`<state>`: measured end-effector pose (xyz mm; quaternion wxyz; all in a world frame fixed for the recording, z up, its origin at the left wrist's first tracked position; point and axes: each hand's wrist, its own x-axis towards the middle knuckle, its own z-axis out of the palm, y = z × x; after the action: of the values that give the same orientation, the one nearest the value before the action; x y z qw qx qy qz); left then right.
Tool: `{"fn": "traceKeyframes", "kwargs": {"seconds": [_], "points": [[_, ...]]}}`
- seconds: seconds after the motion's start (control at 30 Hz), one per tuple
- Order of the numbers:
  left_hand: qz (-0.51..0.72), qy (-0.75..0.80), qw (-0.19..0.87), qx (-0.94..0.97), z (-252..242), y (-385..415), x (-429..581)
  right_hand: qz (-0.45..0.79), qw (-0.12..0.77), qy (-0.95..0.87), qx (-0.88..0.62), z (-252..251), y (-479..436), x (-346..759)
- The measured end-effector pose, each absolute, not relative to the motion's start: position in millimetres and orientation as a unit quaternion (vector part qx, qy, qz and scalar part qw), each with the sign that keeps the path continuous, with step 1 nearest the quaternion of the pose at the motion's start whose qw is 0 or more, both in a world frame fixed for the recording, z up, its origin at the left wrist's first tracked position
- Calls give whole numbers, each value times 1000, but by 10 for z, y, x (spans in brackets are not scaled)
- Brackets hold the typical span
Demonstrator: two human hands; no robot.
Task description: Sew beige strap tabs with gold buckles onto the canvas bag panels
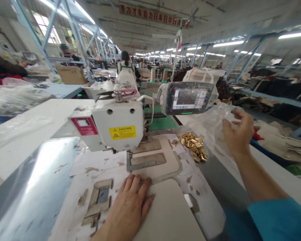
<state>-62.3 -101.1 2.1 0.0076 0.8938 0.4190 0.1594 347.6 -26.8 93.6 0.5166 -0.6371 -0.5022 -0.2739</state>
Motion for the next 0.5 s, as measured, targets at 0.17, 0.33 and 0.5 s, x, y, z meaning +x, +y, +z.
{"fn": "traceKeyframes", "kwargs": {"seconds": [0.17, 0.33, 0.5], "points": [[142, 427, 30, 893, 68, -1035, -611, -44, 363, -747, -555, 609, -505, 2936], [141, 432, 60, 889, 122, -1041, -595, -15, 206, -811, -548, 328, -159, 2587], [140, 441, 88, 882, 243, -1098, -597, -31, 101, -821, -561, 244, 103, 2413]]}}
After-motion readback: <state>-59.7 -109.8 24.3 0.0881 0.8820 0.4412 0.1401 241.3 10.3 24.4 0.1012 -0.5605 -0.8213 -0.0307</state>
